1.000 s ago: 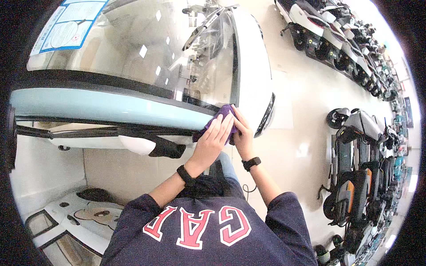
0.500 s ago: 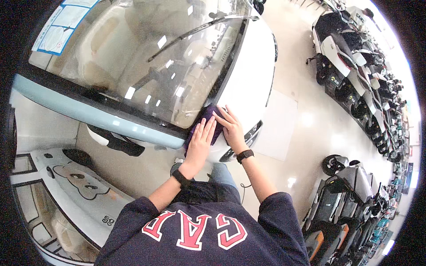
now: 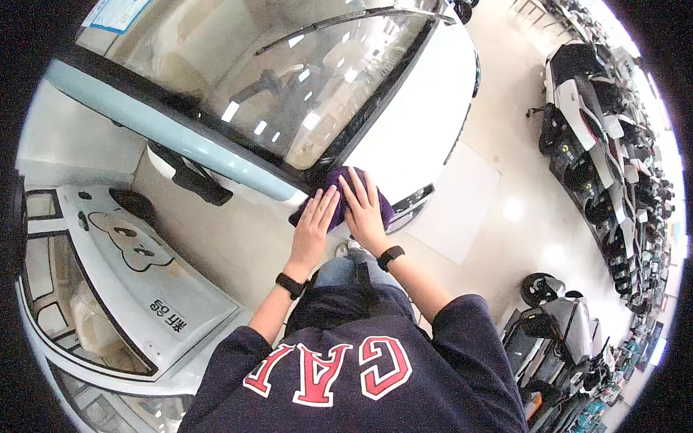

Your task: Cleaning the exterior surfaces of a white electric micro-car using a purple cloth.

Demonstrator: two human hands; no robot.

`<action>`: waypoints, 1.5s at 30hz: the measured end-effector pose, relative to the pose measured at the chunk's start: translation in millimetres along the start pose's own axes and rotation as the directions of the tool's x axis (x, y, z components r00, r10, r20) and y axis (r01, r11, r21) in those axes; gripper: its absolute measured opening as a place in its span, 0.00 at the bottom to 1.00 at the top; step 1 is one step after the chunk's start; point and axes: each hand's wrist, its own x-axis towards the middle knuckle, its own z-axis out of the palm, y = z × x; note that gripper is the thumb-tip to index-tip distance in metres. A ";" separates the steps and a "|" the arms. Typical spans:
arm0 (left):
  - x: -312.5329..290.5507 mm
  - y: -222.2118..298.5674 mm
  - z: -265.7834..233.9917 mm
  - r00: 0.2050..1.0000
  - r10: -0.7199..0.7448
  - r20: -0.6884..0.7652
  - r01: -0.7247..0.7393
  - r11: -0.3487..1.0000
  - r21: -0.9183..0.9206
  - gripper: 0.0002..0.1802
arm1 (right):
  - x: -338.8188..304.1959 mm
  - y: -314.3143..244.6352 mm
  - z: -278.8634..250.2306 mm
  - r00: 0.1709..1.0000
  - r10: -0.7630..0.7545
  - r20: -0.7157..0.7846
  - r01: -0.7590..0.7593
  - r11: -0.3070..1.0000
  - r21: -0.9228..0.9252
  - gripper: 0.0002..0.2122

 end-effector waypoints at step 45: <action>56.4 99.8 105.3 0.816 -0.491 -0.304 0.539 0.837 0.095 0.49 | 77.9 127.5 -68.9 0.636 -0.635 0.438 0.679 0.730 0.072 0.40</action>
